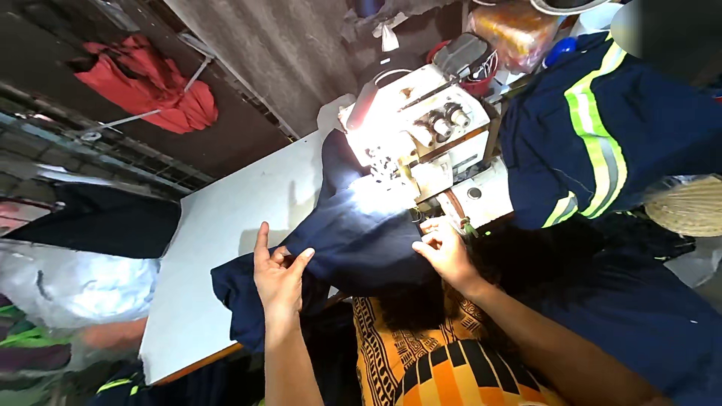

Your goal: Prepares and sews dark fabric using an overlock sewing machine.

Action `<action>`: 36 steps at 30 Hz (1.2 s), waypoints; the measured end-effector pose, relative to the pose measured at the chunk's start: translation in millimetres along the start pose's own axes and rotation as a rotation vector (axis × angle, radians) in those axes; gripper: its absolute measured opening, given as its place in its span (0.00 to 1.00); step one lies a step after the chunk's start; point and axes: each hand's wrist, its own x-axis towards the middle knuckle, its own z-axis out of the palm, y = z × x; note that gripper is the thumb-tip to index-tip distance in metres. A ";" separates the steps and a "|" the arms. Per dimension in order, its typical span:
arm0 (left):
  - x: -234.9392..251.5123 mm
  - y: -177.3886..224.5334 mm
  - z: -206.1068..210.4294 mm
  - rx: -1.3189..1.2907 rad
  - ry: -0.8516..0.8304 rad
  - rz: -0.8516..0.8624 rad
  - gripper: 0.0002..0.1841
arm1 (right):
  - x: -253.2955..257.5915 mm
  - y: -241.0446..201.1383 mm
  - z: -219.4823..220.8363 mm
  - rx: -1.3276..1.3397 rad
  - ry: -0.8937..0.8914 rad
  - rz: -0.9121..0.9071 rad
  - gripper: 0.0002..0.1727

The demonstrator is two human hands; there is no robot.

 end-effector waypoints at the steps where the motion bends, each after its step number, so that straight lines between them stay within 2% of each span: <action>1: 0.8 -1.9 -0.9 -0.002 -0.005 -0.001 0.54 | 3.6 -5.8 -0.8 -0.004 -0.007 -0.014 0.22; 5: 4.6 -5.3 -2.7 -0.031 -0.012 -0.016 0.52 | 7.3 -13.6 -5.5 0.057 -0.101 0.036 0.20; 10: 6.7 -3.7 -3.4 -0.101 -0.022 -0.037 0.54 | -6.4 -2.4 -8.9 0.237 -0.026 0.001 0.17; 14: 11.5 -3.4 0.4 -0.129 0.001 -0.038 0.54 | 9.7 7.7 -5.3 0.092 -0.071 0.077 0.24; 15: 12.6 -4.2 1.1 -0.132 0.004 -0.030 0.54 | 15.6 5.5 -6.0 0.038 -0.101 0.112 0.22; 17: 13.1 -6.0 0.4 -0.140 0.003 -0.022 0.54 | 23.1 -0.5 -5.8 -0.073 -0.165 0.169 0.10; 20: 14.6 -6.7 -1.0 -0.148 0.002 -0.034 0.54 | 24.3 -5.7 -3.7 -0.130 -0.187 0.194 0.09; 24: 21.7 -4.3 -1.3 -0.162 -0.014 -0.014 0.53 | 24.6 -12.0 1.5 -0.083 -0.112 0.129 0.09; 30: 46.1 5.3 2.1 -0.166 0.006 0.002 0.49 | 45.6 -34.4 1.0 -0.162 -0.037 -0.030 0.12; 36: 74.9 4.2 10.7 -0.187 0.067 0.014 0.49 | 57.2 -37.2 6.8 -0.160 0.039 -0.085 0.12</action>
